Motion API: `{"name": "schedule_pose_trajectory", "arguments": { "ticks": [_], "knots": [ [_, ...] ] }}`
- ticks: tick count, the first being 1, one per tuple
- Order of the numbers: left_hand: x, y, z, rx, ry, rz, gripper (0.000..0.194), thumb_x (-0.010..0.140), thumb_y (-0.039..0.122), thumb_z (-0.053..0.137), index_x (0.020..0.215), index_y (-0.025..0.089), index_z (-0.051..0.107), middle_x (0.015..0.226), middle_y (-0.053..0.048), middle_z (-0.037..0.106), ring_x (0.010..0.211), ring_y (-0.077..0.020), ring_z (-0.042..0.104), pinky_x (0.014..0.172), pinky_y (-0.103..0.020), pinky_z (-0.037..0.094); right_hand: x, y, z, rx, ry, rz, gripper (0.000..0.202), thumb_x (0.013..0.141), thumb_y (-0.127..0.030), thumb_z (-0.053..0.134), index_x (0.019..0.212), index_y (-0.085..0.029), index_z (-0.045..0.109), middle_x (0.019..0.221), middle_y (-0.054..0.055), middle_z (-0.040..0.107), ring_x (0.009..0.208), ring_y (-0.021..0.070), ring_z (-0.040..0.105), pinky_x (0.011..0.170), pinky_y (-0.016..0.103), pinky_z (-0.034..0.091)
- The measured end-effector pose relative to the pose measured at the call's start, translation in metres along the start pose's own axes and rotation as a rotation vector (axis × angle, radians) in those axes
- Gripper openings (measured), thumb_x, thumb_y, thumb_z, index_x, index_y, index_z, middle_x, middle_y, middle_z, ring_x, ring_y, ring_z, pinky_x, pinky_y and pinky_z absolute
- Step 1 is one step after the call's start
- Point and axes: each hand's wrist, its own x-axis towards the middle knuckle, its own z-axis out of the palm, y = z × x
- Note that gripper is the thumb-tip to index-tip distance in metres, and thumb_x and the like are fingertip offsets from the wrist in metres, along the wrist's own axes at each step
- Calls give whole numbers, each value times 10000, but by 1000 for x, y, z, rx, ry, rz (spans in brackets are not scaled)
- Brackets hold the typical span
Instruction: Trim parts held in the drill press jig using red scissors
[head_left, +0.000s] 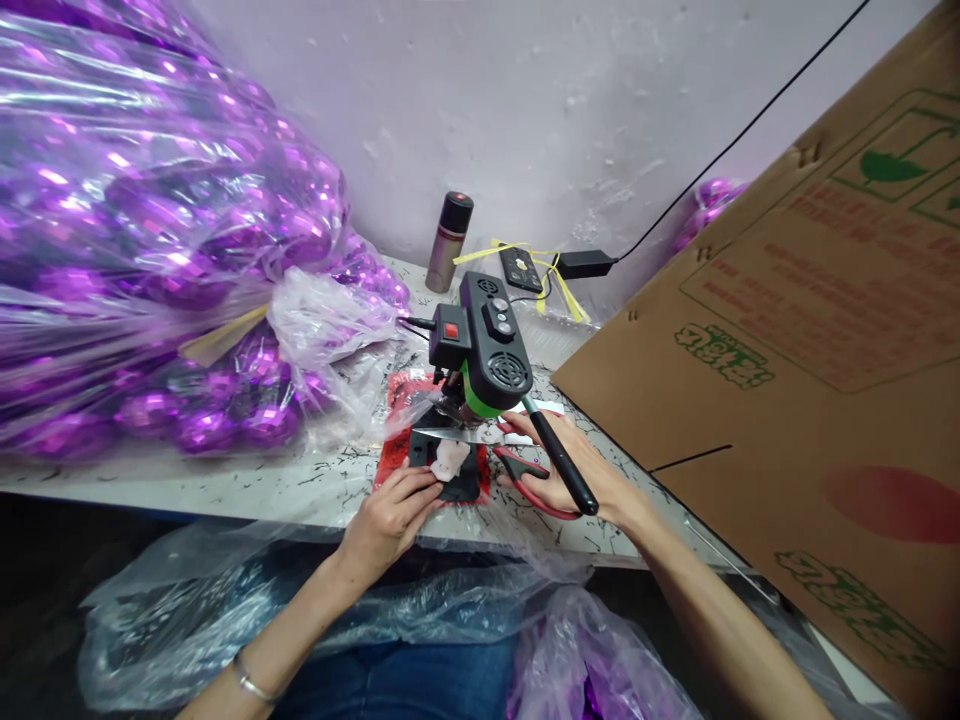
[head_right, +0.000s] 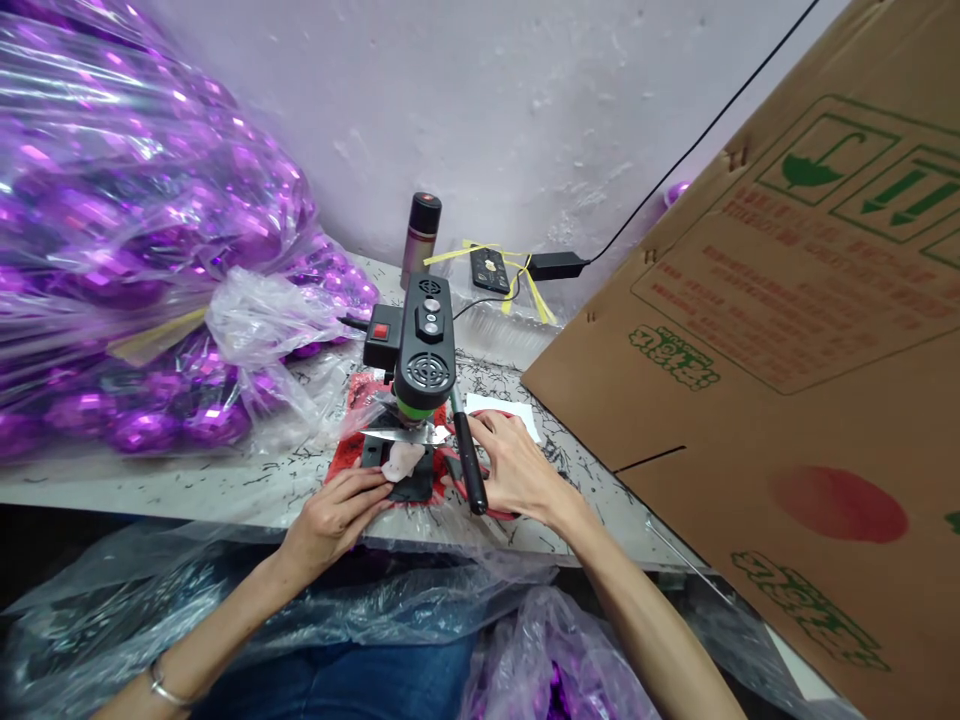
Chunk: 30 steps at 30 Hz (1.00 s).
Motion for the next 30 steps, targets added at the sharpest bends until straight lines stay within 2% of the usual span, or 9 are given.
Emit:
{"name": "schedule_pose_trajectory", "arguments": {
  "ticks": [6,12,17,20,23,25,27,30],
  "knots": [
    [0,0,0,2,10,-2,157,923,176,575,1035,169,684,986,-68,730,942,-183,686,883,-337,580,5,1,-6,193,-92,58,496,765,-341,645,1241,-199,625,1124,129,642,1027,306,589,897,441,456],
    [0,0,0,-15,7,6,164,908,151,587,1038,155,686,993,-78,727,952,-186,683,906,-341,570,16,8,-16,376,-282,42,379,782,-483,654,976,-166,730,882,36,696,810,212,637,748,313,519],
    [-1,-1,1,-17,0,-1,173,907,154,588,1049,157,687,1002,-80,727,957,-190,681,906,-346,571,20,8,-22,397,-355,40,374,797,-505,623,936,-175,732,813,-8,678,732,189,612,661,287,503],
    [-1,-1,1,-20,9,1,176,912,167,587,1054,167,689,992,-78,730,947,-188,686,909,-353,572,15,4,-22,360,-311,53,394,785,-482,645,1016,-169,712,901,32,682,833,224,620,743,317,499],
    [0,-1,1,-30,13,-2,187,915,168,580,1064,185,692,986,-73,732,947,-190,690,904,-356,576,6,-1,-18,177,-148,39,474,792,-406,628,1207,-177,633,1069,109,658,971,279,597,850,392,471],
    [0,-1,0,-29,16,-1,186,914,166,580,1060,185,693,987,-74,733,946,-191,691,897,-352,579,1,-3,-13,28,-54,19,537,790,-355,605,1299,-188,570,1130,133,633,993,292,589,861,419,465],
    [0,-1,0,-21,19,0,174,909,164,589,1046,176,694,985,-76,733,940,-191,693,895,-351,580,0,-3,-9,-37,-28,13,574,782,-342,606,1332,-191,543,1158,136,622,1015,301,586,863,422,466],
    [0,-1,0,-18,8,-3,174,908,165,591,1045,177,697,980,-75,735,936,-192,694,893,-351,582,1,-3,-9,32,-62,32,564,781,-366,617,1319,-205,559,1167,124,629,1061,312,584,890,420,458]
  ]
}}
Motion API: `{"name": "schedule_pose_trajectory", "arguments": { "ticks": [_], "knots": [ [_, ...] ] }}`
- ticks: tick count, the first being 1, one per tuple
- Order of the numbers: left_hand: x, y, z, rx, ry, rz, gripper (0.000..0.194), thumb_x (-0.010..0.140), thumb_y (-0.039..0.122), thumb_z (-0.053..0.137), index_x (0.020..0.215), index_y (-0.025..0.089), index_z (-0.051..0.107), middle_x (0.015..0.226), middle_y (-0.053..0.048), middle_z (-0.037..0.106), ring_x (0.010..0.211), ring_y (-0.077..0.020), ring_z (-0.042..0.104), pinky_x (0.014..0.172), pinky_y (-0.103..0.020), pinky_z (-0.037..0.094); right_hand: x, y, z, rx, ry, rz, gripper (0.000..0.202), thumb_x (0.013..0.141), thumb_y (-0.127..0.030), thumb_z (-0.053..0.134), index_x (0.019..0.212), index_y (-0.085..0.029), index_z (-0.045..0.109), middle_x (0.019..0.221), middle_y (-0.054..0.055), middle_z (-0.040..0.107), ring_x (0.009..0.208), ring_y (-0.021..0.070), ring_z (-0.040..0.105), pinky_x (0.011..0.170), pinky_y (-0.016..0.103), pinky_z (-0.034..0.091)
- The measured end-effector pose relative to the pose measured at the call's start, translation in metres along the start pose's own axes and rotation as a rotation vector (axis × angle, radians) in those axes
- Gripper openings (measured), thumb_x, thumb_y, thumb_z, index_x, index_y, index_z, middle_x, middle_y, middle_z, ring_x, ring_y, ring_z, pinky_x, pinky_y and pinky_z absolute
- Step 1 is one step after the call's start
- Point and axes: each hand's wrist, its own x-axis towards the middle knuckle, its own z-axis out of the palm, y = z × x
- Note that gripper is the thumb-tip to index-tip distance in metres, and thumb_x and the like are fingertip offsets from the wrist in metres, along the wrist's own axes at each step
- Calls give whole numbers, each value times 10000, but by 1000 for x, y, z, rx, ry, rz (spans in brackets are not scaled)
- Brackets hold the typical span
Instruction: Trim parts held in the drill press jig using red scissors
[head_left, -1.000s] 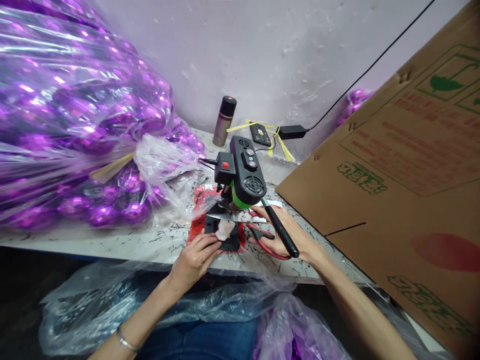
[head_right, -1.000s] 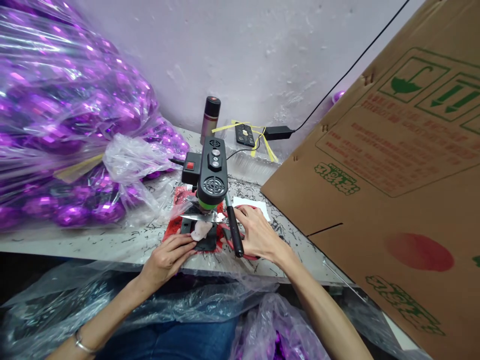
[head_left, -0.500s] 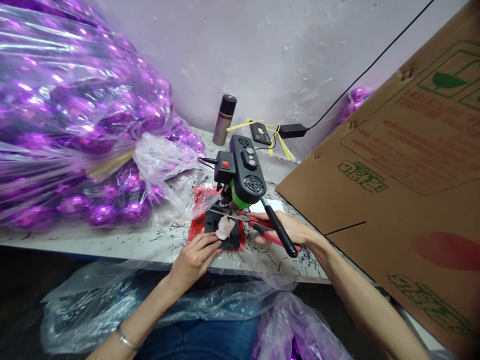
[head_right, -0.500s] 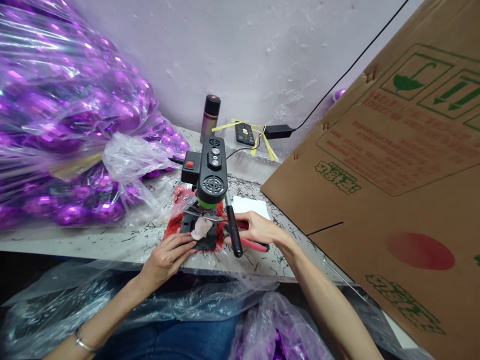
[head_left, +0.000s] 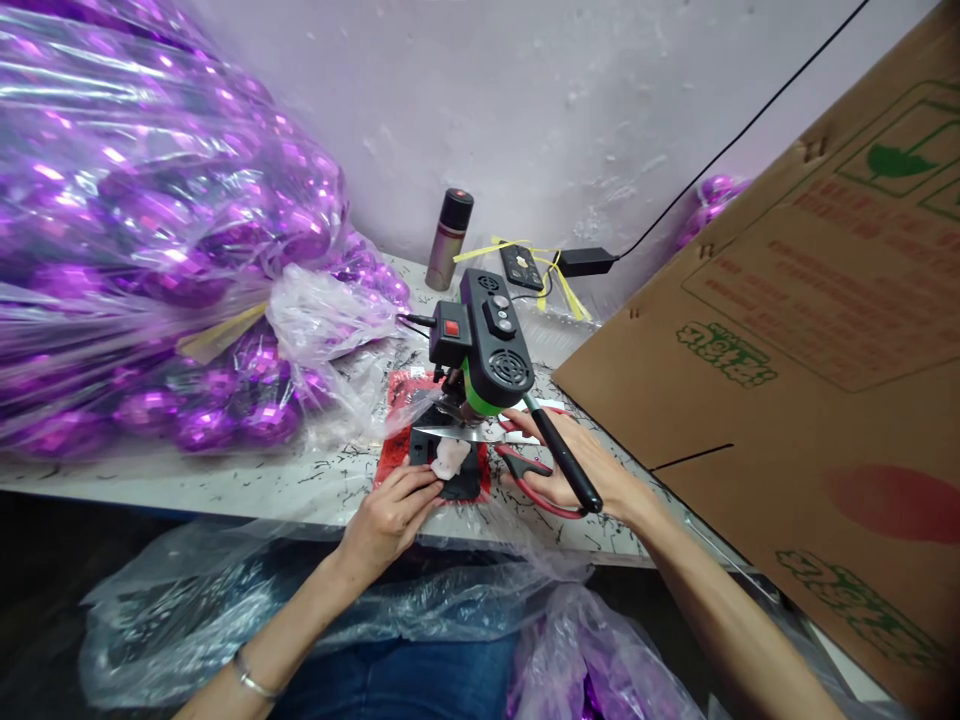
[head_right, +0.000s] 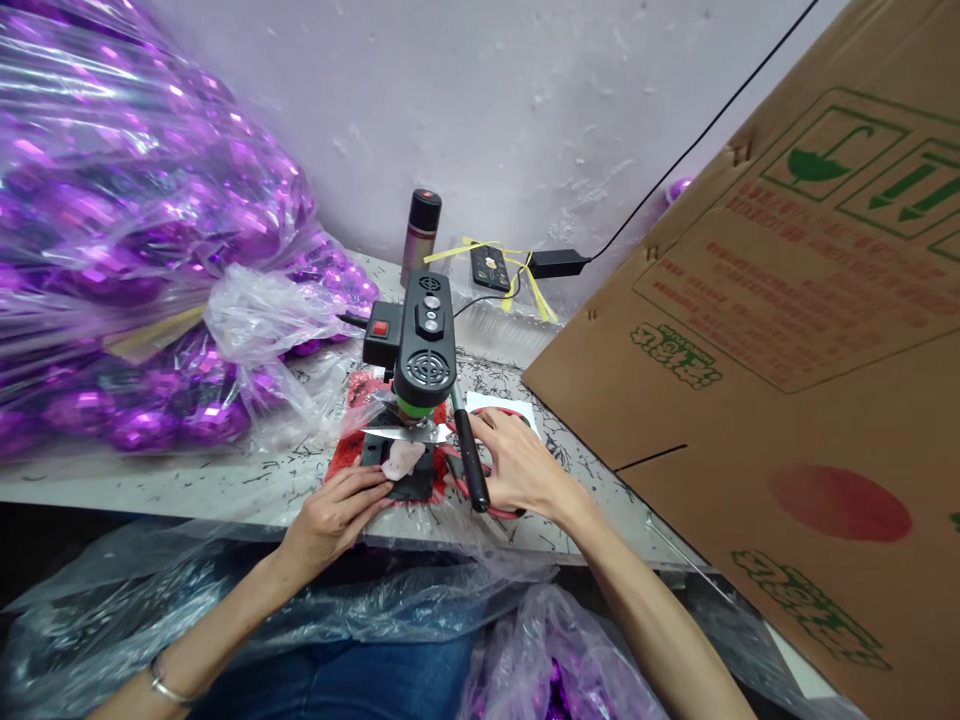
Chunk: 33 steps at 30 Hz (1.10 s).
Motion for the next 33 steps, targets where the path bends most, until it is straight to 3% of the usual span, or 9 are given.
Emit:
{"name": "schedule_pose_trajectory", "arguments": {
  "ticks": [7,11,15,19,21,28,33],
  "knots": [
    [0,1,0,-12,4,-7,181,907,165,593,1059,177,691,1000,-76,730,955,-188,689,891,-344,582,11,1,-12,317,-219,28,411,783,-483,653,1043,-169,706,978,61,703,936,263,639,815,343,504],
    [0,1,0,-13,4,-2,175,906,162,592,1048,173,695,994,-78,733,951,-190,691,896,-350,581,16,3,-16,384,-294,20,405,818,-490,597,1032,-167,714,908,11,707,808,211,653,717,299,523],
    [0,0,0,-17,-2,-8,194,914,167,581,1071,191,691,1001,-74,733,960,-191,692,900,-355,580,11,1,-15,356,-251,30,422,789,-447,640,1105,-172,689,951,41,705,855,237,648,754,332,520],
    [0,0,0,-20,1,-3,193,911,164,586,1072,187,689,1000,-72,732,958,-190,691,909,-362,576,1,-1,-5,74,2,6,493,781,-341,606,1249,-187,611,1116,130,659,991,299,612,859,430,481],
    [0,0,0,-17,3,-1,190,911,164,587,1069,187,689,997,-71,732,956,-188,690,899,-351,579,-1,0,0,-27,60,-11,523,768,-330,600,1273,-193,592,1121,131,651,984,298,615,847,422,485],
    [1,2,-1,15,2,1,167,917,166,580,1054,174,675,993,-62,728,945,-190,690,888,-352,588,6,0,-5,191,-88,59,514,751,-423,653,1179,-139,637,1146,147,641,996,316,602,873,436,470],
    [3,3,-2,15,6,15,174,917,172,579,1069,197,658,997,-43,729,919,-209,702,856,-358,610,13,0,-16,328,-239,37,364,771,-447,657,1005,-170,696,982,60,704,889,257,637,774,321,503]
  ]
}}
